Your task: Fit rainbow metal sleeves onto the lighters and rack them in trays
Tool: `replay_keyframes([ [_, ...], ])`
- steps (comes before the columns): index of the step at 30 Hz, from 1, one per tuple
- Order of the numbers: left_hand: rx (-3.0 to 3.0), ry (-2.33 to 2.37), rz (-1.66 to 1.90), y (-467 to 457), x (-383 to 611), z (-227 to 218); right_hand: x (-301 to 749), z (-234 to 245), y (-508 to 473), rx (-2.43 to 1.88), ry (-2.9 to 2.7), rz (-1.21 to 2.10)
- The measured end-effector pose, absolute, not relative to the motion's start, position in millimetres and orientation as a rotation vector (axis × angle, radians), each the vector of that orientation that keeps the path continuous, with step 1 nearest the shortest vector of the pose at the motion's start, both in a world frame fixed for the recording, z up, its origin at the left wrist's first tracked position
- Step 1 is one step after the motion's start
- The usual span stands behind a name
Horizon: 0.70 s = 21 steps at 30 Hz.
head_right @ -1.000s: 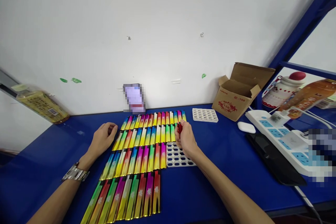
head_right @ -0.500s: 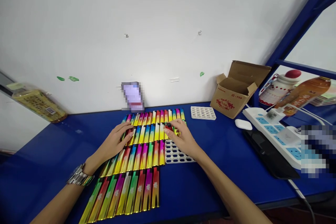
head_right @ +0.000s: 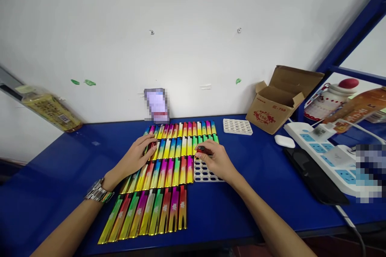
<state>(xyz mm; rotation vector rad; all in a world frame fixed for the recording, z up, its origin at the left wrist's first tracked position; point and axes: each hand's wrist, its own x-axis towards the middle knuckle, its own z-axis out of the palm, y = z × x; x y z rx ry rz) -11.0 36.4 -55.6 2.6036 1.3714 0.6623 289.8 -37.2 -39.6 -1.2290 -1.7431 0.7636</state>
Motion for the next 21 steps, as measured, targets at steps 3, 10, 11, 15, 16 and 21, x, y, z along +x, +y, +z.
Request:
replay_keyframes([
  [3, 2.607, 1.369, 0.671, 36.1, -10.6, -55.2, 286.3, -40.0, -37.5, -1.279, -1.822, 0.721],
  [10, 2.578, 1.381, 0.642, 32.6, -8.9, -52.3, 286.8, -35.3, -40.4, -1.331, -1.849, 0.697],
  [11, 2.57, 1.386, 0.636, 32.1, -8.7, -51.8, 287.3, -32.5, -42.3, -1.346, -1.829, 0.674],
  [15, 2.552, 1.396, 0.625, 30.3, -8.1, -50.0, 283.2, -17.6, -61.1, -1.337, -1.663, 0.305],
  [16, 2.551, 1.394, 0.623, 29.9, -8.0, -49.6, 279.8, -14.2, -69.0, -1.315, -1.658, 0.229],
  [21, 2.539, 1.395, 0.592, 29.1, -7.7, -48.3, 249.7, -9.6, -112.2, -1.466, -2.154, 0.459],
])
